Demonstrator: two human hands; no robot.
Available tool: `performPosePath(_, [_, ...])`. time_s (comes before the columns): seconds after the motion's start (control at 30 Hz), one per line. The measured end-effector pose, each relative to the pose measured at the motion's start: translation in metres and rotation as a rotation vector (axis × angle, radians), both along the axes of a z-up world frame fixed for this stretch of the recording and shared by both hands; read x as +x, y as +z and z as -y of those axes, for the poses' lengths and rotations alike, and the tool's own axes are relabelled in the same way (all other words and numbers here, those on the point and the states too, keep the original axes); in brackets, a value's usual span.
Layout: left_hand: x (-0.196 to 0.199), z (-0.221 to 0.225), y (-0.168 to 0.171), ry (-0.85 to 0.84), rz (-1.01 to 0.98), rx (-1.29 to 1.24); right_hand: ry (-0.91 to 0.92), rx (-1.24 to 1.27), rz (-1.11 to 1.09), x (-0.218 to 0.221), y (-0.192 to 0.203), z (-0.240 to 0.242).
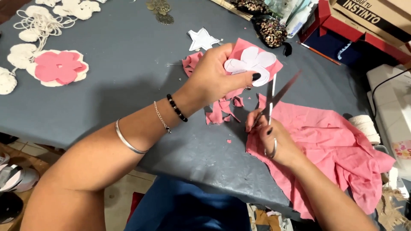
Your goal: Cutting a flower shape out of pink fabric using a paper template and scissors.
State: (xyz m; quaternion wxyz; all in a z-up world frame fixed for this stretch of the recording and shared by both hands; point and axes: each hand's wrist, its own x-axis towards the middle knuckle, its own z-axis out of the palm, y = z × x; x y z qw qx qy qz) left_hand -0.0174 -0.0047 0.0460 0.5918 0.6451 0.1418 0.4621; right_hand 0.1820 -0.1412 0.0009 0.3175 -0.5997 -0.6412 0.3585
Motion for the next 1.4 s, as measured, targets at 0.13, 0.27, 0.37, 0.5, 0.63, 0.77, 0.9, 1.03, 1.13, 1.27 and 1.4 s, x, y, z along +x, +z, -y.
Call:
performPosePath(0.13, [-0.003,0.007,0.001,-0.007,-0.038,-0.055,0.003,0.142,0.364,-0.019,0.010,0.004])
performPosePath(0.27, [-0.002,0.013,0.002,0.003,-0.069,-0.040,-0.014,0.208,0.328,-0.016,0.004,0.002])
performPosePath(0.37, [0.001,0.015,0.001,-0.019,-0.049,-0.111,-0.012,0.204,0.342,-0.018,0.006,0.003])
performPosePath(0.5, [0.004,0.016,-0.006,-0.037,-0.017,-0.092,0.019,0.241,0.340,-0.018,0.004,0.004])
performPosePath(0.63, [0.004,0.017,-0.008,-0.022,-0.049,-0.089,-0.021,0.237,0.276,-0.021,0.004,0.004])
performPosePath(0.77, [0.006,0.015,-0.008,-0.009,-0.031,-0.068,0.013,0.325,0.262,-0.020,0.004,0.003])
performPosePath(0.9, [0.003,0.017,-0.005,-0.008,-0.039,-0.080,0.015,0.337,0.216,-0.018,0.003,0.004])
performPosePath(1.03, [0.001,0.017,-0.002,-0.053,0.025,-0.085,0.001,0.347,0.235,-0.017,0.005,0.005])
performPosePath(1.13, [-0.001,0.015,0.002,0.002,-0.047,-0.081,0.025,0.386,0.256,-0.015,0.004,0.005])
performPosePath(1.27, [-0.003,0.012,0.006,0.007,-0.151,-0.112,0.019,0.405,0.367,-0.005,0.000,0.007])
performPosePath(1.4, [-0.008,0.002,0.002,0.011,-0.226,-0.081,0.017,0.379,0.409,0.005,-0.005,0.007])
